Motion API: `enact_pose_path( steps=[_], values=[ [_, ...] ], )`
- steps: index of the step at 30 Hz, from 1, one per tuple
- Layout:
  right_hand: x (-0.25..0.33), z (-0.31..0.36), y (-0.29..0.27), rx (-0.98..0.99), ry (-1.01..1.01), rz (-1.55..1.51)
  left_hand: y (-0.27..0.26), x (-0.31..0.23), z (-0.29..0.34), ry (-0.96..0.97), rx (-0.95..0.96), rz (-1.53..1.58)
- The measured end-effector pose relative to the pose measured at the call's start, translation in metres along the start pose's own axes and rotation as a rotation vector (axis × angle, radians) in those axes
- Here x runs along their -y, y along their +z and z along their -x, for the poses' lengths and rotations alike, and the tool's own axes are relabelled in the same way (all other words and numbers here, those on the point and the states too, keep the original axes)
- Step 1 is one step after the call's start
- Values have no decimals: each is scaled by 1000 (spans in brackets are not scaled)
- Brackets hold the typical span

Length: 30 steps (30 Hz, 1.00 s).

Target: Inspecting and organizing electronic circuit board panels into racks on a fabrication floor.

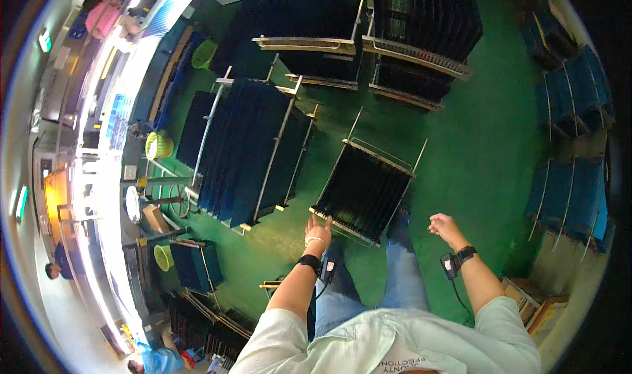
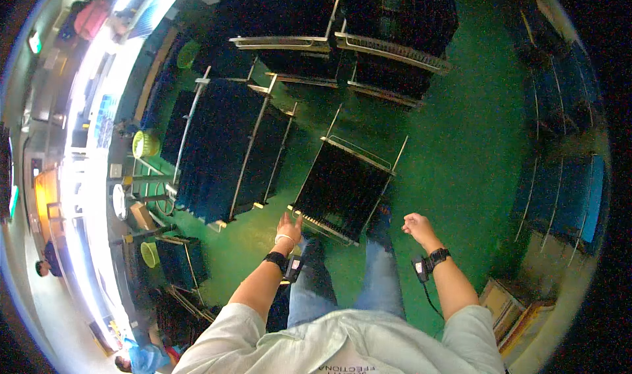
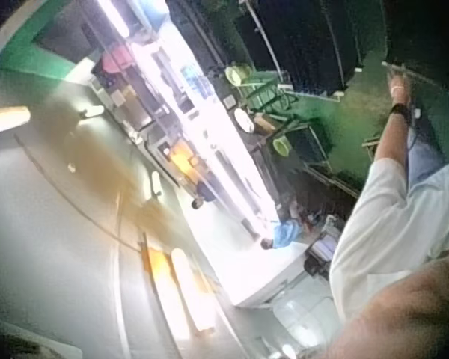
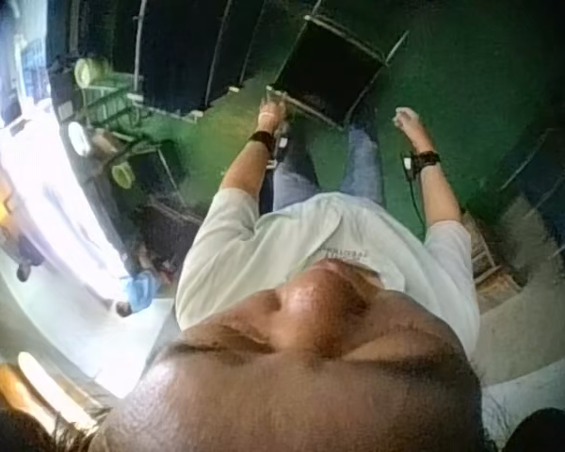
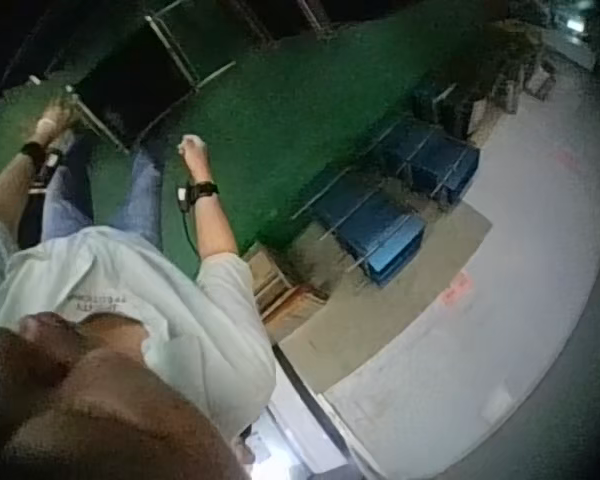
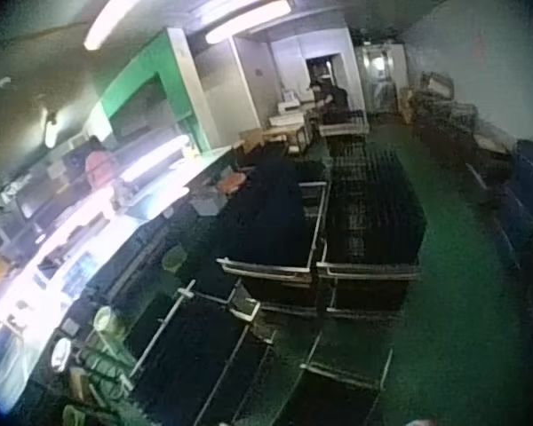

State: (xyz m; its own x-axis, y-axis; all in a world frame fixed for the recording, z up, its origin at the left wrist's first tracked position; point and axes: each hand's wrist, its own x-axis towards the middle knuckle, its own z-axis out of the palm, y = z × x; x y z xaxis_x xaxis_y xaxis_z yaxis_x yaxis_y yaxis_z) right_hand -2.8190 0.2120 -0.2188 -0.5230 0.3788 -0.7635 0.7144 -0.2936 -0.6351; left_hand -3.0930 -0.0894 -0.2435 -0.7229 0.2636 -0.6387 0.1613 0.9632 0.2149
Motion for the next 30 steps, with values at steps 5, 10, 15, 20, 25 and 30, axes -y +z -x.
enact_pose_path(
  steps=[5, 10, 15, 20, 25, 30],
  values=[
    [-46, -104, 8, -170, 162, -228, 34, -29, -135, 25, -183, -34],
    [-112, -154, 23, -278, 368, -392, 102, -23, -214, 32, -317, -33],
    [-169, -218, 68, -427, 558, -585, 97, 1, -308, -94, 192, 268],
    [-252, -259, 118, -378, 555, -848, 126, 30, -369, -176, 462, 288],
    [-285, -267, 138, -282, 491, -433, 149, 41, -391, -138, 583, 583],
    [-257, -277, 133, -125, 405, -1222, 155, 42, -390, -200, 617, 770]
  ],
)
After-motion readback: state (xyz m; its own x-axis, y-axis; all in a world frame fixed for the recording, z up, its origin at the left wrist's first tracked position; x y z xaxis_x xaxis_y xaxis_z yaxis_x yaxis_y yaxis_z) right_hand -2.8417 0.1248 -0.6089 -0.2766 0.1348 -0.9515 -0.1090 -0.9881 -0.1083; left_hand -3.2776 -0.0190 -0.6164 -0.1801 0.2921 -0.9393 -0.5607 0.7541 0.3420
